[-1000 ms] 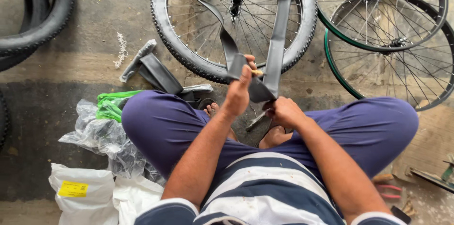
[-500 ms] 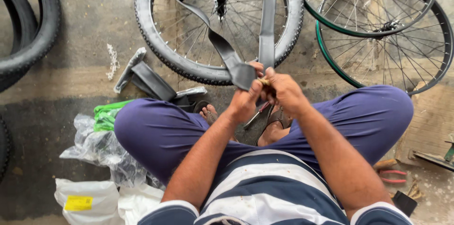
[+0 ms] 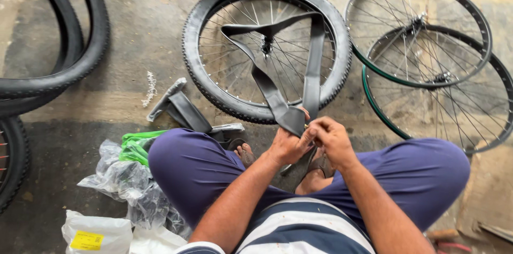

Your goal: The person removes a bicycle tire from a rim, then inserts a new inner tube and reseats the tire onto the rim. The person uses a tire lever to pry the tire bead over the rim edge.

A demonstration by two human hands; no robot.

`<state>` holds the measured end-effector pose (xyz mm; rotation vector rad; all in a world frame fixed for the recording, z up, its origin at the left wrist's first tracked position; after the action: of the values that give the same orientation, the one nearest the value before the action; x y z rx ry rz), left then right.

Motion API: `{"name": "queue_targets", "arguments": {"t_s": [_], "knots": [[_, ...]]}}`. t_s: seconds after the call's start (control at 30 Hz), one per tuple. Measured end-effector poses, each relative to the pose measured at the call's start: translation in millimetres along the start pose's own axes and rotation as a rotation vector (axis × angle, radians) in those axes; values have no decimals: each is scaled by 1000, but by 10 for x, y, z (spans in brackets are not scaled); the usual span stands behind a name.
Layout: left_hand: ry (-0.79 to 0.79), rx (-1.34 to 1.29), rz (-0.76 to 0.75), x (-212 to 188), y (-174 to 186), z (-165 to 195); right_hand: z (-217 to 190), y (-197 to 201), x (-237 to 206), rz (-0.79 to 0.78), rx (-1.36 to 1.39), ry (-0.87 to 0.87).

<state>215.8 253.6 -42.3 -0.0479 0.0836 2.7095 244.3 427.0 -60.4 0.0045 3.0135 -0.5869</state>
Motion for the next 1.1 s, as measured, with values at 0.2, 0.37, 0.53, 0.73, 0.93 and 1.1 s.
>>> {"name": "queue_targets", "arguments": {"t_s": [0.2, 0.37, 0.53, 0.73, 0.93, 1.1], "knots": [[-49, 205, 61, 26, 68, 176, -8, -23, -7, 128, -90, -142], [-192, 286, 101, 19, 16, 84, 106, 44, -39, 141, -15, -63], [-237, 378, 107, -9, -26, -18, 145, 91, -114, 194, -225, -294], [-227, 366, 104, -13, -58, 18, -4, 33, -181, 259, 39, -201], [-177, 346, 99, 10, -69, 9, 57, 78, -171, 215, -171, -236], [-213, 365, 74, 19, -87, -51, 113, 82, -178, 141, 74, -115]]}}
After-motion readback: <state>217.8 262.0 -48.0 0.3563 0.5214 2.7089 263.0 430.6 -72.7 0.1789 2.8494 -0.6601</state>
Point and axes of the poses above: each hand's wrist, its own x-axis towards the middle knuckle, its own y-axis out of the back of the hand, z = x × y, the point moved 1 cm from there along x, towards the middle knuckle, and after that the axes turned 10 degrees about y, right-handed, at the moved point
